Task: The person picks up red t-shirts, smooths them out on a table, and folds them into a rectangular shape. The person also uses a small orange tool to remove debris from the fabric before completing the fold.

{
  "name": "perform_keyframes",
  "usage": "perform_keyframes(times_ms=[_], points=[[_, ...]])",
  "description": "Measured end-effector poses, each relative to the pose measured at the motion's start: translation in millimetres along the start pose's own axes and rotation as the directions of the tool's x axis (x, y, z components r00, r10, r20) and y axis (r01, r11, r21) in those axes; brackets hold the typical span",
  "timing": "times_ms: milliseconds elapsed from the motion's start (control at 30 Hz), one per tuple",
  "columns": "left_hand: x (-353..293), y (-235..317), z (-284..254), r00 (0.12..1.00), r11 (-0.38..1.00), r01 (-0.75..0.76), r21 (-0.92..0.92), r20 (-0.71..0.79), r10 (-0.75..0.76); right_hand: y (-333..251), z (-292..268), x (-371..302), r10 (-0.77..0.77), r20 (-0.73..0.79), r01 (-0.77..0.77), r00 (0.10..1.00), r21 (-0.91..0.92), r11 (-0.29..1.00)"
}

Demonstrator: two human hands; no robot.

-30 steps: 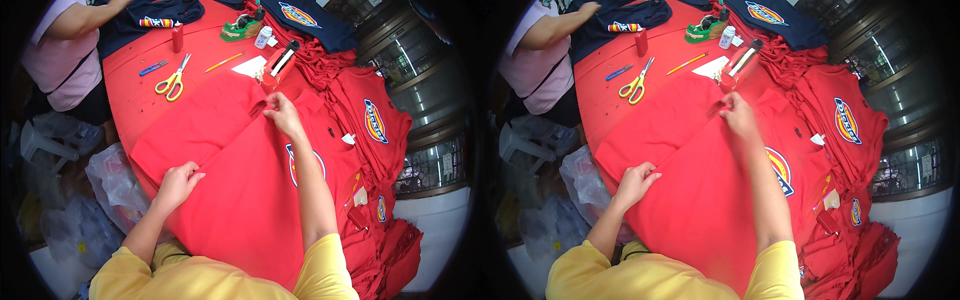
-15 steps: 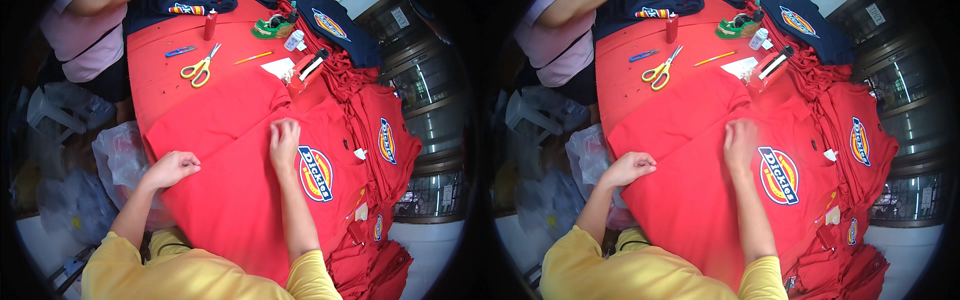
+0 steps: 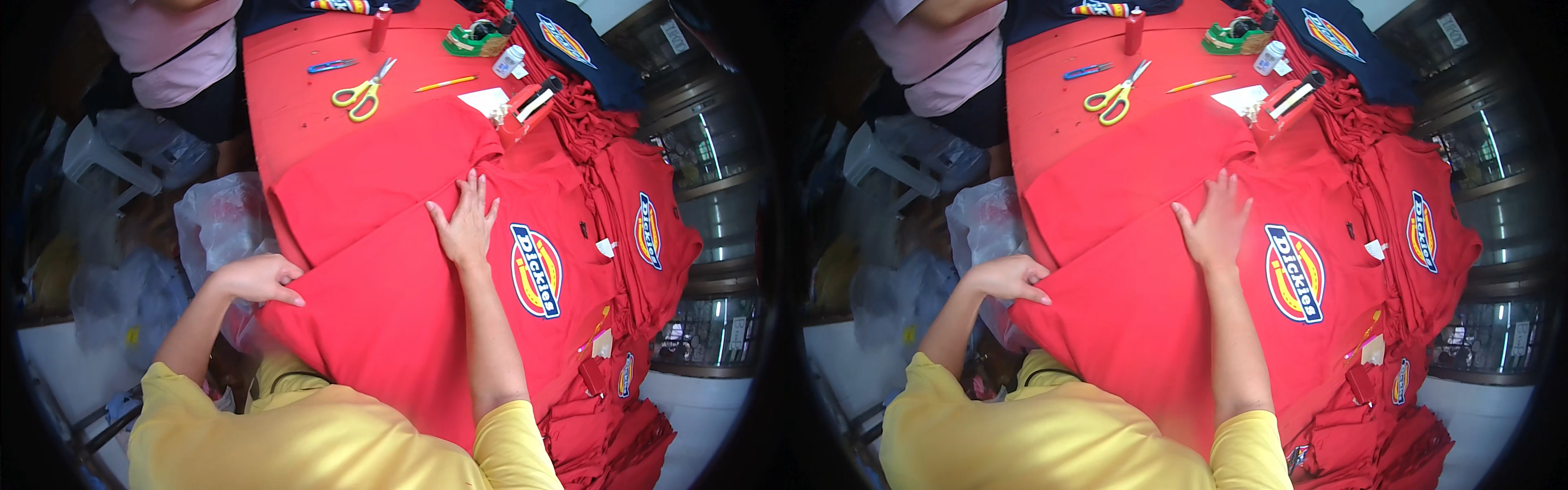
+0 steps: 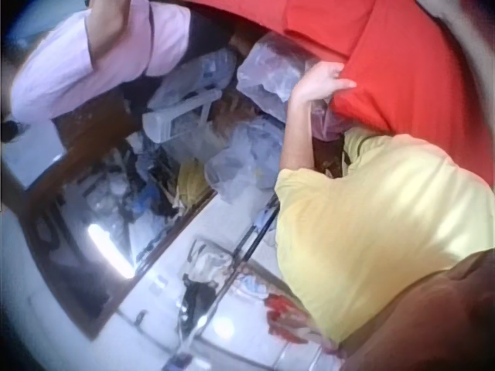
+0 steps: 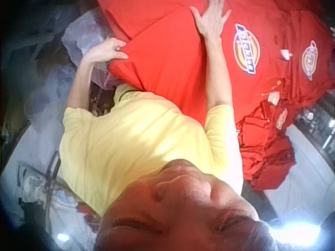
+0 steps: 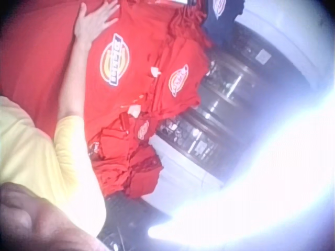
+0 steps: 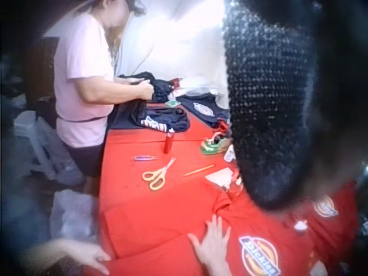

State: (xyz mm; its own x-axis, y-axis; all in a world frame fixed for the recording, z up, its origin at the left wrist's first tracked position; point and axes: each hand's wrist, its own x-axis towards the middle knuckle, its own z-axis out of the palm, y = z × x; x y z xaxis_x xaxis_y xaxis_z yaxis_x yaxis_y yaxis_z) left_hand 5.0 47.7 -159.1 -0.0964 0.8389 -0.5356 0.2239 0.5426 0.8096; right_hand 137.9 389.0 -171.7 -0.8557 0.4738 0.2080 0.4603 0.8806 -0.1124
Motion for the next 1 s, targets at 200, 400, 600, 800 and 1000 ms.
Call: perform_keyframes(times_ms=[200,400,600,800,1000], points=[[-40.8,-49.6,26.2,0.974,0.906,-0.087,-0.414,-0.228,-0.011,-4.4,-7.0,-0.3,0.014,0.050,-0.015,0.999,0.031,0.999],[-58.1,-61.8,47.3,0.982,0.826,-0.099,-0.555,-0.189,-0.009,-8.3,3.0,-9.4,0.039,0.026,-0.032,0.999,-0.215,0.976],[-56.7,-58.4,49.7,0.926,0.831,-0.148,-0.537,-0.370,-0.075,-14.8,-8.9,-25.8,-0.010,0.017,0.013,1.000,-0.146,0.989],[-56.7,-63.0,53.6,0.916,0.831,-0.148,-0.536,-0.391,-0.088,-63.0,-32.5,-98.9,-0.729,0.247,0.715,0.638,0.162,0.680],[-64.3,-67.5,50.3,0.924,0.863,-0.122,-0.490,-0.373,-0.081,9.1,-16.2,-22.8,-0.491,0.217,0.509,0.844,-0.033,0.860]])
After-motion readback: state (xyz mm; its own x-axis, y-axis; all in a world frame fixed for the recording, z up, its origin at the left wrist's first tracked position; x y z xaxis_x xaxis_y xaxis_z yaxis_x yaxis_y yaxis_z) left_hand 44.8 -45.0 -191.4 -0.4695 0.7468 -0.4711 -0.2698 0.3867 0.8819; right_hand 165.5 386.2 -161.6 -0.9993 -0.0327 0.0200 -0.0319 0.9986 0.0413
